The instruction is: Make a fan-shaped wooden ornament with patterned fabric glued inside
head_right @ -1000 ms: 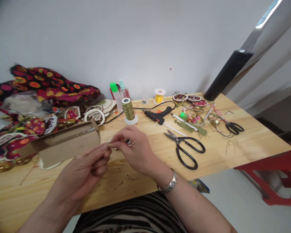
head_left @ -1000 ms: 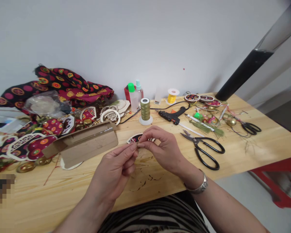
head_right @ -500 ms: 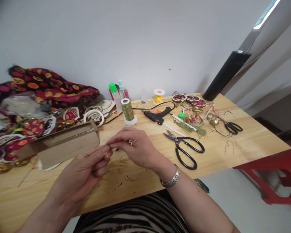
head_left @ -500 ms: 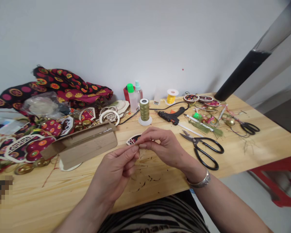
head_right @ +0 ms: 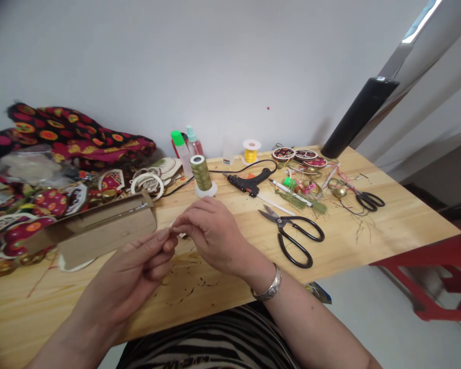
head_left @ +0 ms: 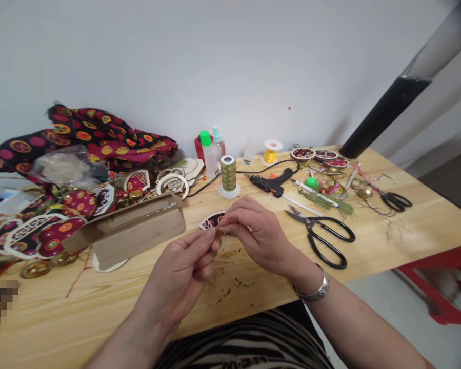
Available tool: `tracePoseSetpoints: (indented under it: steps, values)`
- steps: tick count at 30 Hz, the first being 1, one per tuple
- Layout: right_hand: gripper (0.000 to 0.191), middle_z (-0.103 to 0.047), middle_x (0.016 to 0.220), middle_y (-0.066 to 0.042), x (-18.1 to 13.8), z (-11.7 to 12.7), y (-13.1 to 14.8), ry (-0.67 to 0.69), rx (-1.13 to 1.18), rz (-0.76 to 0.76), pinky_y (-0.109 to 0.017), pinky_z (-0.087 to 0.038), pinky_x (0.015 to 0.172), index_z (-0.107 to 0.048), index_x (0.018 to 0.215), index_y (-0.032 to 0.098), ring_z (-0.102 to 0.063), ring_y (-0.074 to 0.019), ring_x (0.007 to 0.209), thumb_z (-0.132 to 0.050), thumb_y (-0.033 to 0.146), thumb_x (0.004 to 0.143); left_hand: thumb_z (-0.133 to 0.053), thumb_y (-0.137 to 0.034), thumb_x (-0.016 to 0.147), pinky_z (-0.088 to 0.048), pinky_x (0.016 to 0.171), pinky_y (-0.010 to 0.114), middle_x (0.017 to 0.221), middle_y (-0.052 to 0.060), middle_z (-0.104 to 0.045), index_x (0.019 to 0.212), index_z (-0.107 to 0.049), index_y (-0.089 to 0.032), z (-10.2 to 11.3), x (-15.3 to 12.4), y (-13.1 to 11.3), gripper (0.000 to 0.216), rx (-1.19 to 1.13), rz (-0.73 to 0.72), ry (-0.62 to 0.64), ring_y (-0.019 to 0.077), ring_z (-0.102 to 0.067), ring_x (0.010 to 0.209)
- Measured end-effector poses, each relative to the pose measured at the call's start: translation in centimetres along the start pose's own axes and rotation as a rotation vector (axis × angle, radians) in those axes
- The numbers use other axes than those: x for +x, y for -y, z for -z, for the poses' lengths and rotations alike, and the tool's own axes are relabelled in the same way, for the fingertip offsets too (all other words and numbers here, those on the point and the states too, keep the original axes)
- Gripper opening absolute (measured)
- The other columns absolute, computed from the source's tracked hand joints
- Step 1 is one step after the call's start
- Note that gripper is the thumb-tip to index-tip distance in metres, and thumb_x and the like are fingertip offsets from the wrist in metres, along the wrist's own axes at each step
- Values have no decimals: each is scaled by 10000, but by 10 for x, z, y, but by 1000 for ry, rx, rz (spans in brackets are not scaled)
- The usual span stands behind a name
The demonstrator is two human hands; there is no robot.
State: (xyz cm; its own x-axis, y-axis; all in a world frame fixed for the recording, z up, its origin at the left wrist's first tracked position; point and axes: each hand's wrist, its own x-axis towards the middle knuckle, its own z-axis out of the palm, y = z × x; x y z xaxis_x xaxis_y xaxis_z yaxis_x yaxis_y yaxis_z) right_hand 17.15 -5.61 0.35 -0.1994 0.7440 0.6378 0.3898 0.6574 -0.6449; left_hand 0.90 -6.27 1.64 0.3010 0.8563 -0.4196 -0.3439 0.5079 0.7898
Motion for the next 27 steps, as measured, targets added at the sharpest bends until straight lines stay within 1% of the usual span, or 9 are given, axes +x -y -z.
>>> tracePoseSetpoints:
  steps: [5,9,13,17,21,27]
  values:
    - [133,-625,754,-39,0,2,2,-1,-34,-30,-298,-461,730,-646,801,140,-556,-158,765,-559,117,900,-775,-291,709,-232,385,113,627,-5,-556,742,-726,-128,1,0,0,173,-39,-12,50,23,-252,470]
    - [135,-621,745,-29,1,2,3,-5,-45,-49,-290,-458,726,-644,791,147,-558,-152,754,-565,114,895,-768,-291,723,-250,396,114,641,-7,-548,745,-727,-125,2,-1,1,173,-9,-25,29,24,-267,481]
    - [141,-629,752,-31,2,3,5,-8,-57,-63,-285,-456,728,-646,788,143,-563,-149,757,-560,105,894,-806,-309,677,-256,398,111,630,-10,-543,754,-738,-118,2,-2,3,217,26,-39,18,24,-300,490]
    - [135,-627,735,-21,3,3,5,-5,-62,-67,-281,-449,722,-644,783,140,-561,-145,747,-571,84,880,-849,-291,605,-267,396,118,603,-7,-558,688,-737,-118,-1,-1,2,222,46,-45,11,27,-349,487]
    - [133,-626,745,-14,3,4,6,5,-60,-62,-277,-449,729,-642,788,149,-559,-141,758,-573,81,878,-868,-284,555,-266,389,129,567,-13,-558,685,-751,-128,-5,-2,2,234,71,-57,-9,27,-354,463]
    - [131,-622,759,-16,4,5,11,30,-39,-61,-285,-453,745,-638,795,157,-553,-143,771,-566,99,888,-857,-277,573,-280,401,143,560,-14,-556,707,-762,-144,-5,-6,2,211,100,-92,-20,38,-388,467]
